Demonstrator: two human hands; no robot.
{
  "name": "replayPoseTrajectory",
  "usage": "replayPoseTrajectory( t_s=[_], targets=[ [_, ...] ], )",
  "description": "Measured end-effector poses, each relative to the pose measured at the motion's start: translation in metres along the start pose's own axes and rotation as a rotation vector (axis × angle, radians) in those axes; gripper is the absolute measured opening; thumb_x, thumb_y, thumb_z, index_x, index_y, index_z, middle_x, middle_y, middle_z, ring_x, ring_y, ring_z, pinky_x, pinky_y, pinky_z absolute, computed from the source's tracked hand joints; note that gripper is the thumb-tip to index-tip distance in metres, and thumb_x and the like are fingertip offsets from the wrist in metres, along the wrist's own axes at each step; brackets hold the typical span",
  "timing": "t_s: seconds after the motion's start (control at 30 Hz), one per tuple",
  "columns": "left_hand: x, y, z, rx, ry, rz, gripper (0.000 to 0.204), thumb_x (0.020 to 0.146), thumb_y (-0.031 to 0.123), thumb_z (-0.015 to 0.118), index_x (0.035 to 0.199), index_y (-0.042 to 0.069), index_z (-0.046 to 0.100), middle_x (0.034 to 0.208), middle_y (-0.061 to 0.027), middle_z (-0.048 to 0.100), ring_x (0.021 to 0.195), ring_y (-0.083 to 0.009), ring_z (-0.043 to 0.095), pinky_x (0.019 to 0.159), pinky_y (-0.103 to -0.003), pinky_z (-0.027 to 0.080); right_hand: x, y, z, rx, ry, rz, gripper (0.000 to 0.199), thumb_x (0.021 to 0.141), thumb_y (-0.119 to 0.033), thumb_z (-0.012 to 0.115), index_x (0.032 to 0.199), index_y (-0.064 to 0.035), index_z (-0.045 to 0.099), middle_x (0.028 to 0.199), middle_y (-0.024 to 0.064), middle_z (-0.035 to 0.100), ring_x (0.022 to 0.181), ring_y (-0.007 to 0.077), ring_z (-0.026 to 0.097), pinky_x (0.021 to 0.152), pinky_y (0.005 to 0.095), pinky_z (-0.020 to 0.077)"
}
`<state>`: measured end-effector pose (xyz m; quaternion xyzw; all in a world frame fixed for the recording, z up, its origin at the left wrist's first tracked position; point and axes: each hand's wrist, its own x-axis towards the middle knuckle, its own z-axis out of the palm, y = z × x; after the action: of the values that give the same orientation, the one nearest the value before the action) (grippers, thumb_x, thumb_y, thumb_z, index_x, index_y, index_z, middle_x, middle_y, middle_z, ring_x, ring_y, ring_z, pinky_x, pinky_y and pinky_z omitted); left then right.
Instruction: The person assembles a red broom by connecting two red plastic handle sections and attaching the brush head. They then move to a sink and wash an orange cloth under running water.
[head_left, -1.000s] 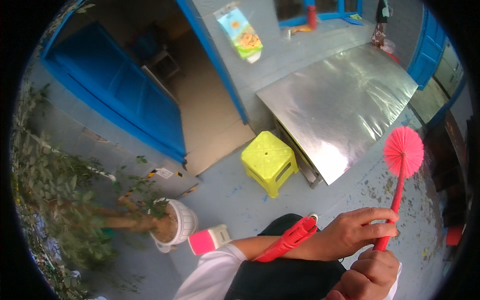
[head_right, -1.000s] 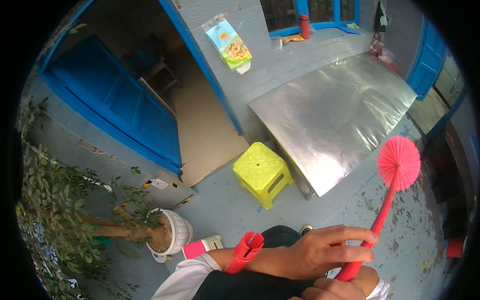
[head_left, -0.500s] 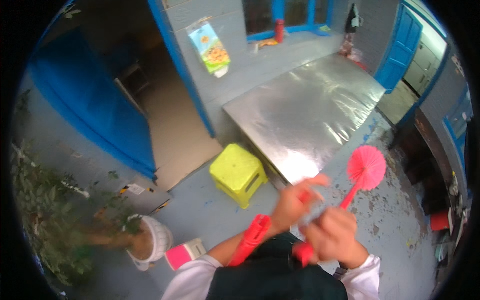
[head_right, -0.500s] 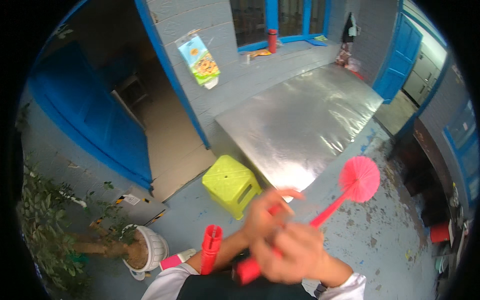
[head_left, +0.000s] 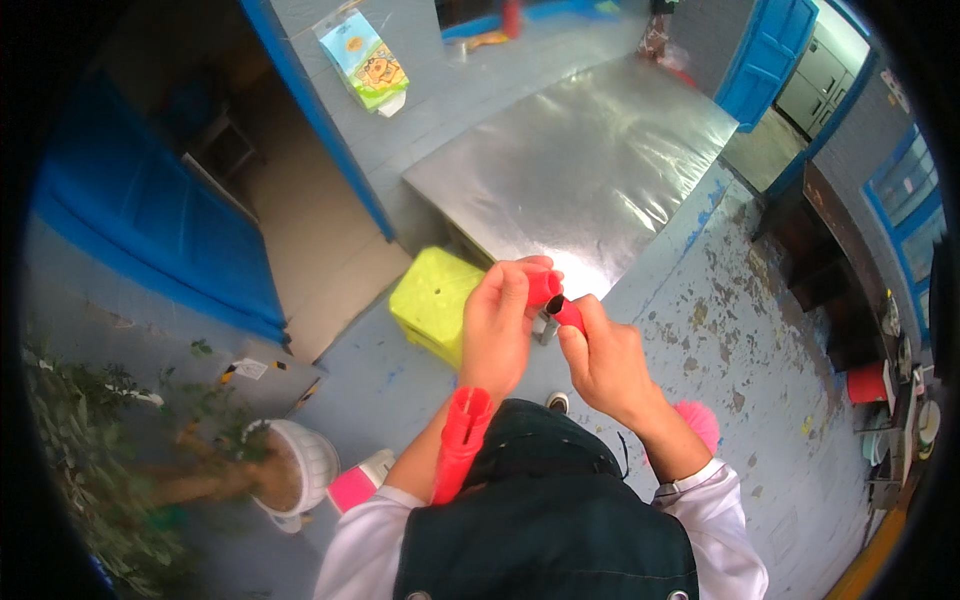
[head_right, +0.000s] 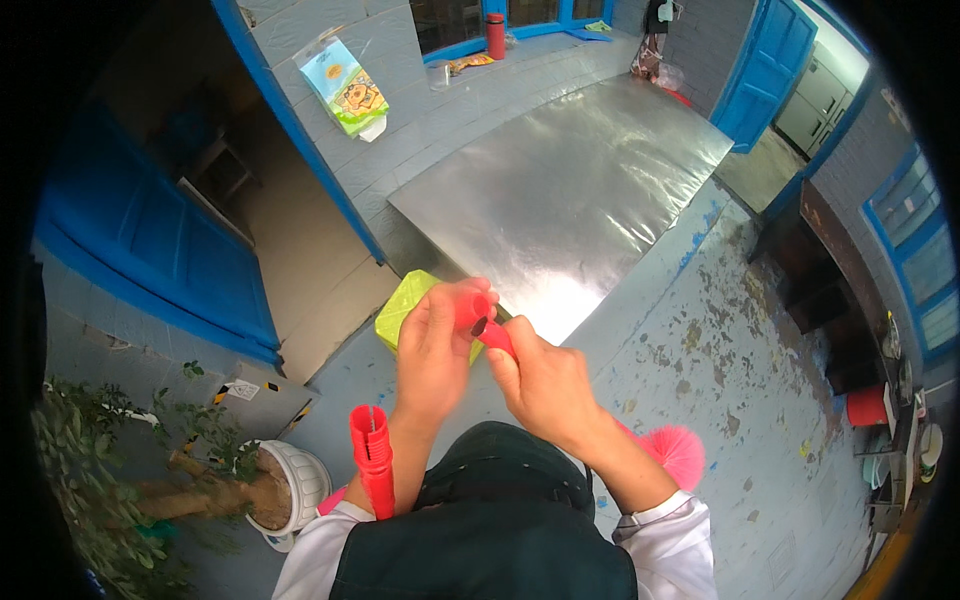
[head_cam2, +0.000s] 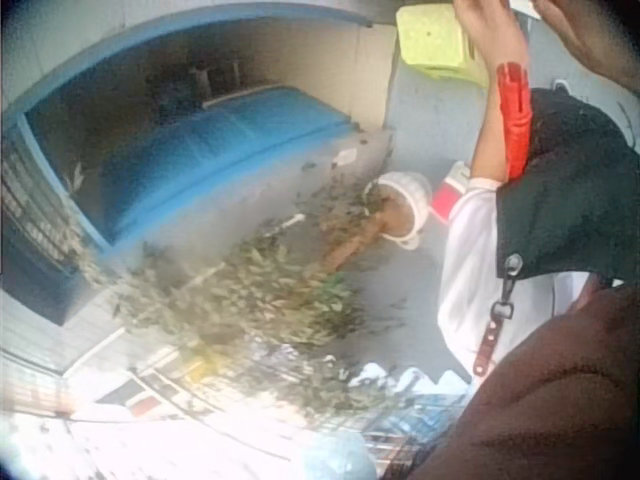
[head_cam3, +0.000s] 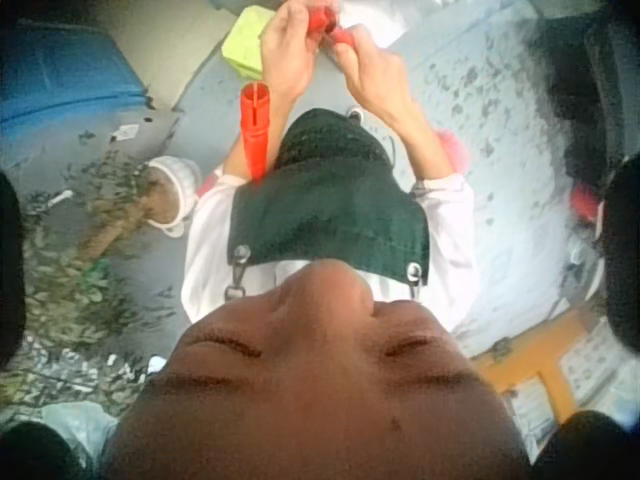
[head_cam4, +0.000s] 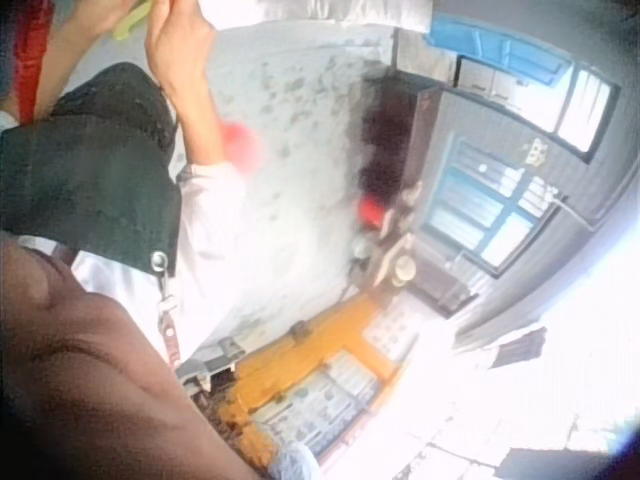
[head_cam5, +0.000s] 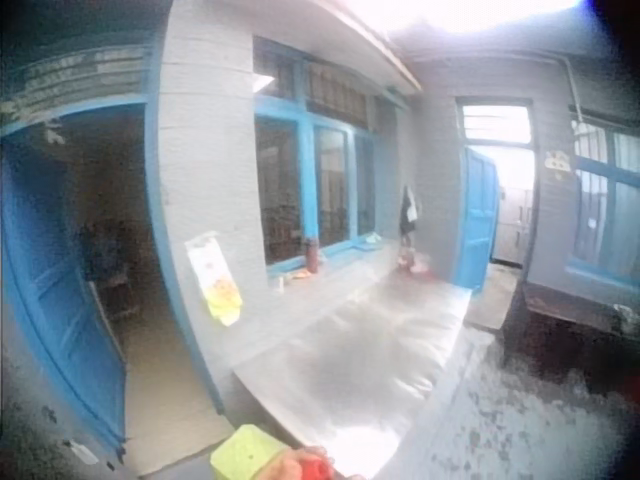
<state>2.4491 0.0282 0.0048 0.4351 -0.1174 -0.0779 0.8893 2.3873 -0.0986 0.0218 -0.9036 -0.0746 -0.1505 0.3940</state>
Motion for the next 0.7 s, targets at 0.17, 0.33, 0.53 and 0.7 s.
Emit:
replayPoseTrajectory(
  t_s=[0.17, 0.33, 0.53, 0.7],
  targets=[
    [0.003, 0.003, -0.011, 0.415, -0.057, 0.092, 0.050, 0.105, 0.042, 0.031, 0.089, 0.003, 0.058, 0.077, -0.0027, 0.057, 0.068, -0.0091, 0.051, 0.063, -0.023, 0.042, -0.002, -0.001, -0.003, -0.061, -0.052, -0.054, 0.021, 0.094, -0.024, 0.057, 0.092, -0.0053, 0.047, 0.066, 0.0154, 0.058, 0.058, 0.0380, 0.058, 0.050, 0.0444, 0.0452],
    [0.004, 0.011, -0.018, 0.470, -0.133, 0.029, 0.060, 0.105, 0.045, 0.023, 0.075, 0.005, 0.055, 0.063, 0.0010, 0.052, 0.054, -0.0061, 0.042, 0.050, -0.022, 0.033, -0.004, -0.001, -0.006, -0.038, -0.073, -0.107, 0.023, 0.093, -0.025, 0.058, 0.090, -0.0049, 0.047, 0.066, 0.0145, 0.058, 0.057, 0.0380, 0.058, 0.049, 0.0447, 0.0449],
    [0.006, 0.022, -0.016, 0.550, -0.062, -0.132, 0.067, 0.105, 0.046, 0.025, 0.059, 0.006, 0.052, 0.052, 0.0013, 0.043, 0.044, -0.0075, 0.034, 0.042, -0.024, 0.025, -0.005, 0.003, -0.005, -0.038, -0.161, -0.085, 0.019, 0.092, -0.019, 0.057, 0.091, -0.0044, 0.046, 0.062, 0.0165, 0.054, 0.057, 0.0404, 0.056, 0.051, 0.0464, 0.0446],
    [0.010, 0.023, -0.014, 0.630, -0.063, -0.214, 0.066, 0.105, 0.042, 0.030, 0.055, 0.004, 0.053, 0.049, 0.0018, 0.040, 0.041, -0.0076, 0.032, 0.040, -0.025, 0.023, -0.007, 0.010, -0.005, -0.181, -0.175, -0.152, 0.027, 0.092, -0.029, 0.060, 0.089, -0.0062, 0.046, 0.066, 0.0121, 0.059, 0.055, 0.0366, 0.058, 0.048, 0.0442, 0.0468]
  ],
)
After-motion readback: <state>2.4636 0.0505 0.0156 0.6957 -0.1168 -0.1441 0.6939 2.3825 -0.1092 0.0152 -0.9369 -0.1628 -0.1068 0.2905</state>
